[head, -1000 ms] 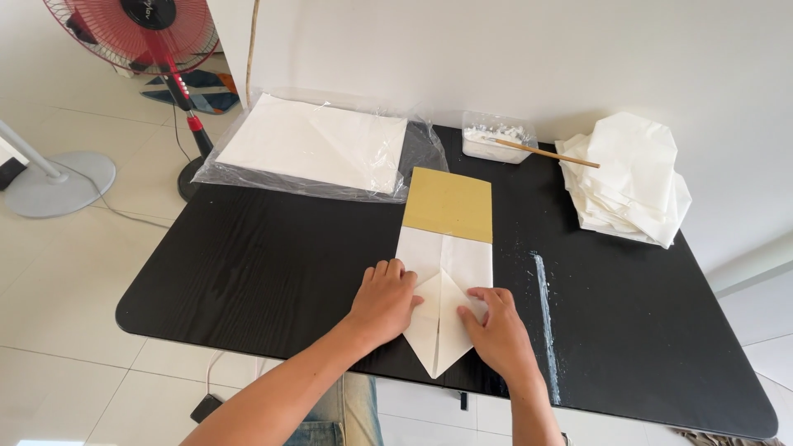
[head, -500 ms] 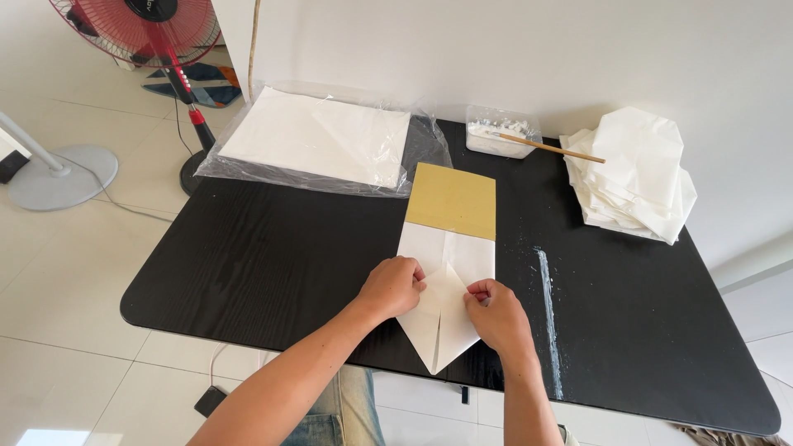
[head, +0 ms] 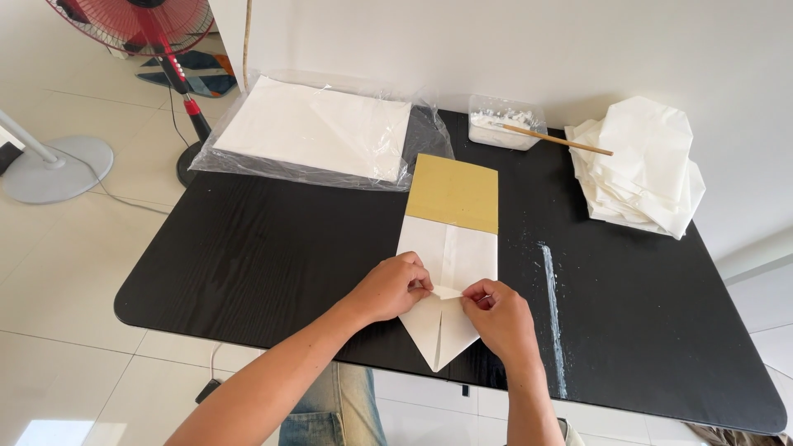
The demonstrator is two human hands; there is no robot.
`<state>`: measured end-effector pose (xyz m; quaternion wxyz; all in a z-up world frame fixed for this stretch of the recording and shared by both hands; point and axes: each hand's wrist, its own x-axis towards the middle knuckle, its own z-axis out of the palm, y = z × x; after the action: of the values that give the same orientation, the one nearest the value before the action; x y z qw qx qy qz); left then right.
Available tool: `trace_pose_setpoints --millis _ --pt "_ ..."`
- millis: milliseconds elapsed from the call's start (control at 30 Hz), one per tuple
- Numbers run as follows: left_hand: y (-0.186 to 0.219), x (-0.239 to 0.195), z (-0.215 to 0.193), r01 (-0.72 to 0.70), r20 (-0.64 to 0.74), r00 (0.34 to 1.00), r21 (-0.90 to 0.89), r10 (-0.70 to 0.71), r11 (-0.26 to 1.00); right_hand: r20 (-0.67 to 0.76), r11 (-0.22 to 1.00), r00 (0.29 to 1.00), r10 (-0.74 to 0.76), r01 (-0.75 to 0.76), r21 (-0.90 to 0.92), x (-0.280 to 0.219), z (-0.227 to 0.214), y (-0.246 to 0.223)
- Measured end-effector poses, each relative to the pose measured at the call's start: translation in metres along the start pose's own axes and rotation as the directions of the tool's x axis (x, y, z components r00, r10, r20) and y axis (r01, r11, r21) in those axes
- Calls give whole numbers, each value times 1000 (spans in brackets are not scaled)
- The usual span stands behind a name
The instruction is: The person places a paper template on a white sheet, applies glue with a brush to the edges, and folds the paper around the template.
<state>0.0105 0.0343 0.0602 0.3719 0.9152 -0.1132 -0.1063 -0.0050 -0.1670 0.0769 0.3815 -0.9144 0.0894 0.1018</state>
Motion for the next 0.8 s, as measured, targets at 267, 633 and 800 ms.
trace_pose_setpoints --millis 267,633,800 --pt "-3 -14 -7 -248 111 968 253 227 935 9 999 1000 12 -12 -29 -3 -3 -9" --pt "-22 -37 12 -400 231 916 488 327 776 17 1000 1000 -12 13 -20 -13 -3 -16" --pt "-16 -39 0 -425 267 901 392 341 816 40 999 999 19 -17 -37 -11 -5 -21"
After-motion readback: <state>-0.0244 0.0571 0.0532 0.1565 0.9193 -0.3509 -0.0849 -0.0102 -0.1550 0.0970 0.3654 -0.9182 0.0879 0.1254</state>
